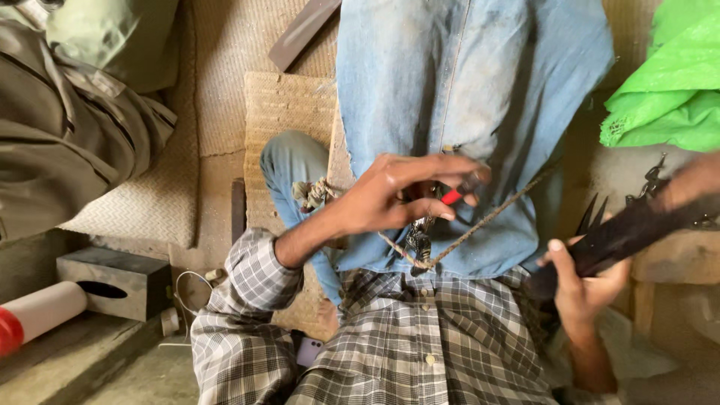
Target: The person sits on a floor mat and polishes small brass horse figurines, holding each figure against a cord stretched across their lap and rubbing it with a wooden block and a red-handled tool. They reposition the figurine and the cord repeatedly and set finished figures on the floor beside them.
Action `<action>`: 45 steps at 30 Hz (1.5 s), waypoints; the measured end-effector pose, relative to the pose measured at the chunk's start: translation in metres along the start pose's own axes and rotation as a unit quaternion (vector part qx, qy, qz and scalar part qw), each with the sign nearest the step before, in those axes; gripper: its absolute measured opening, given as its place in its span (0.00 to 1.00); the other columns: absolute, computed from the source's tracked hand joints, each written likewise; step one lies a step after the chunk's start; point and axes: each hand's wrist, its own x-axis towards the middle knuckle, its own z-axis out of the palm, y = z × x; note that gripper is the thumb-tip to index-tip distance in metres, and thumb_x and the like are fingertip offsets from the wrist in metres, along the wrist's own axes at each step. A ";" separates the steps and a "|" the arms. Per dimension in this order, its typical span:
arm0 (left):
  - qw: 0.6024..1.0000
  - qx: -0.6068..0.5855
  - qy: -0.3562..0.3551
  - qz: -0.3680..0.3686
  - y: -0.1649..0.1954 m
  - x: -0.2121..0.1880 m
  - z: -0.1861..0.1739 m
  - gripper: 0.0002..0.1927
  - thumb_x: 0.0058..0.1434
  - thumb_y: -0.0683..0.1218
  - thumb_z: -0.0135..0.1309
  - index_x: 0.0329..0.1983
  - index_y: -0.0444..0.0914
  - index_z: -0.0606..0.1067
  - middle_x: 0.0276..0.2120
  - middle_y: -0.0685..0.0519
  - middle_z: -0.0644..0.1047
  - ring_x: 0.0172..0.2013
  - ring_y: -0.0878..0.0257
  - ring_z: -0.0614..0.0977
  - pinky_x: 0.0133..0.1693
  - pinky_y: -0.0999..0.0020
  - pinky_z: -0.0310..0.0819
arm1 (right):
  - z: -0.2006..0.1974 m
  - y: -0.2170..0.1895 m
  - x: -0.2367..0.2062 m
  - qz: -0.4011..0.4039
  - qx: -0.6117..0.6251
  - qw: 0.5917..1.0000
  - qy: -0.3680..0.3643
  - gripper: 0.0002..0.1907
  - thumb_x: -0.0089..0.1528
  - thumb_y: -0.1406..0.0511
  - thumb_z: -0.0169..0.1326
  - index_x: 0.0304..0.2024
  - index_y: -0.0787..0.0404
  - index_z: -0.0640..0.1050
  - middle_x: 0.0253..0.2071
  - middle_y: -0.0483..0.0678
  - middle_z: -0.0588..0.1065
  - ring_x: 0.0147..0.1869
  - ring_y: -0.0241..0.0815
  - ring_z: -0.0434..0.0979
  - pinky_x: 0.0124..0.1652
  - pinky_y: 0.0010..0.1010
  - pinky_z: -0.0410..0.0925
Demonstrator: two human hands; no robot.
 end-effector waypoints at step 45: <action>0.990 -0.016 -0.075 0.116 -0.041 0.002 -0.006 0.30 0.68 0.46 0.61 0.71 0.53 0.67 0.57 0.60 0.82 0.28 0.72 0.83 0.28 0.70 0.76 | -0.021 -0.132 0.068 -0.219 -0.491 0.801 -0.265 0.42 0.52 0.73 0.63 0.70 0.69 0.68 0.55 0.65 0.74 0.52 0.57 0.79 0.47 0.40 0.73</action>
